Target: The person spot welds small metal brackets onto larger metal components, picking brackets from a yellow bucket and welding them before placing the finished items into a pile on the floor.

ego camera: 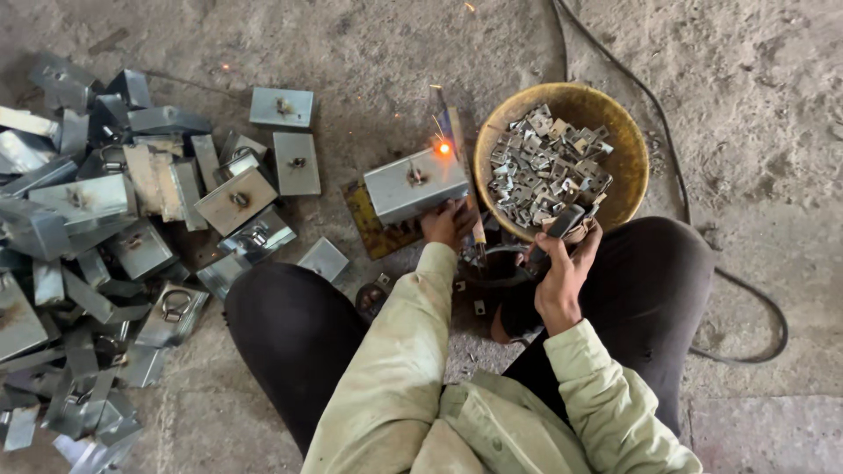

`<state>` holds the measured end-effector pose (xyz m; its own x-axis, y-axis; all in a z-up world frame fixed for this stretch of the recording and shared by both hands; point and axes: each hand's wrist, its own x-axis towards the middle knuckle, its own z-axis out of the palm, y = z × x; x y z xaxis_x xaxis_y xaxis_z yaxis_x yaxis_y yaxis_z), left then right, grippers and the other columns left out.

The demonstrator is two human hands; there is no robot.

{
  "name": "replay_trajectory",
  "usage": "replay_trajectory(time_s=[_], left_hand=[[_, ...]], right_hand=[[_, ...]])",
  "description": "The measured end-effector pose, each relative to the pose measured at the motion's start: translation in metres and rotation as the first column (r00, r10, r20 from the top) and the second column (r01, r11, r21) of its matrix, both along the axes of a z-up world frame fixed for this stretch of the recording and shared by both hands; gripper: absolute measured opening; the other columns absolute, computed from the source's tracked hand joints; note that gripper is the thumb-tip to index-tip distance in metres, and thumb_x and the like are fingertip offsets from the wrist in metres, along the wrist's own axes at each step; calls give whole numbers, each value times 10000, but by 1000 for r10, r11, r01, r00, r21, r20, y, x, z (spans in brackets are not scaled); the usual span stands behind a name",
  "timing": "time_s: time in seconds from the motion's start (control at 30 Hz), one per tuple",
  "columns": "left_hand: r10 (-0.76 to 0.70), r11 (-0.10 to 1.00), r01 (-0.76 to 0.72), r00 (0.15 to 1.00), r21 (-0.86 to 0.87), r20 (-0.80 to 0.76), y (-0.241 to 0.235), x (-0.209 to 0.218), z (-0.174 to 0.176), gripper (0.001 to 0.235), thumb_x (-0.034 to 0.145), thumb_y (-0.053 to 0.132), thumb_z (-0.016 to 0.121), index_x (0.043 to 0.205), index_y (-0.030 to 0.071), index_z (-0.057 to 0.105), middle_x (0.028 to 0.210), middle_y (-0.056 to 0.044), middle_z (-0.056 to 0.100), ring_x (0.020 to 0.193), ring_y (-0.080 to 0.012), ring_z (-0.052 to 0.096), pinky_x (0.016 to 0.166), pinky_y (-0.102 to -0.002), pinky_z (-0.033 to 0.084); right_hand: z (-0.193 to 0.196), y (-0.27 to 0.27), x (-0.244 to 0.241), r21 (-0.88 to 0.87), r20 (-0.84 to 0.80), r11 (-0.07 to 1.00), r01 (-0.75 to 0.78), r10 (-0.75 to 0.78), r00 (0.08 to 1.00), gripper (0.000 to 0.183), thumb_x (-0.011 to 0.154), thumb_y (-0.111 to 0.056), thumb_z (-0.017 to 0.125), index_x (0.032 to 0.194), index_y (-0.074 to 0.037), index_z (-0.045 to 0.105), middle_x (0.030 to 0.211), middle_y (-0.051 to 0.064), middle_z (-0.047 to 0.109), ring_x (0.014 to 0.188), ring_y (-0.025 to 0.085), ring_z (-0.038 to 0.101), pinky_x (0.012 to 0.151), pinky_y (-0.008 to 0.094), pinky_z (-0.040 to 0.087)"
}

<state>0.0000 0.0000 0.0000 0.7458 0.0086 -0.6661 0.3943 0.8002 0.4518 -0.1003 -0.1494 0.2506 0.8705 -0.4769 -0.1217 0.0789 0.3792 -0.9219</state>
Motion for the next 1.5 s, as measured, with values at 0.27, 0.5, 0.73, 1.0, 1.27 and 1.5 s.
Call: replay_trajectory(time_s=[0.27,0.5,0.73,1.0,1.27,1.5], left_hand=[[4,332,49,999,942,-53,31,-47,-26,484,818,430,881,850,-42,774,717,-194,750,588,-240,673,670,-430,548],[-82,206,87,994,975,-71,61,-44,63,463,754,452,846,931,29,784,848,-170,770,753,-311,762,728,-422,571],[-264,-65,261,926,963,-269,52,-33,90,406,864,454,803,881,49,779,840,-194,740,808,-429,693,760,-506,538],[-774,-154,-184,634,971,-2,-35,-22,68,259,934,147,559,1166,121,672,1079,-130,712,881,-387,711,705,-490,558],[-645,-688,-92,533,720,-548,-94,51,-18,258,953,155,543,1195,129,631,1140,-109,686,769,-335,738,627,-500,582],[-801,-328,-231,581,916,-141,-63,43,-5,313,811,77,630,1117,32,584,928,-136,742,783,-360,719,656,-506,575]], right_hand=[[26,-9,-5,94,-16,995,40,-39,999,459,840,36,583,1250,-58,400,931,108,592,650,222,605,524,362,522],[34,-6,-4,170,-57,984,50,-41,998,388,865,4,578,1207,-63,408,915,102,587,646,224,594,542,368,533],[44,-4,-4,207,-67,977,46,-33,997,389,850,-24,562,1206,-81,414,941,95,599,669,219,600,561,369,528],[61,-12,-11,250,8,952,177,-185,983,417,842,-35,575,1217,-119,416,971,89,579,718,233,595,601,372,519],[71,-15,-16,260,26,950,172,-184,983,424,839,-51,574,1230,-109,420,1005,92,562,776,247,591,663,408,514],[69,-21,-17,304,-21,936,176,-178,984,439,830,-60,568,1236,-125,416,990,85,553,760,243,591,658,409,525]])
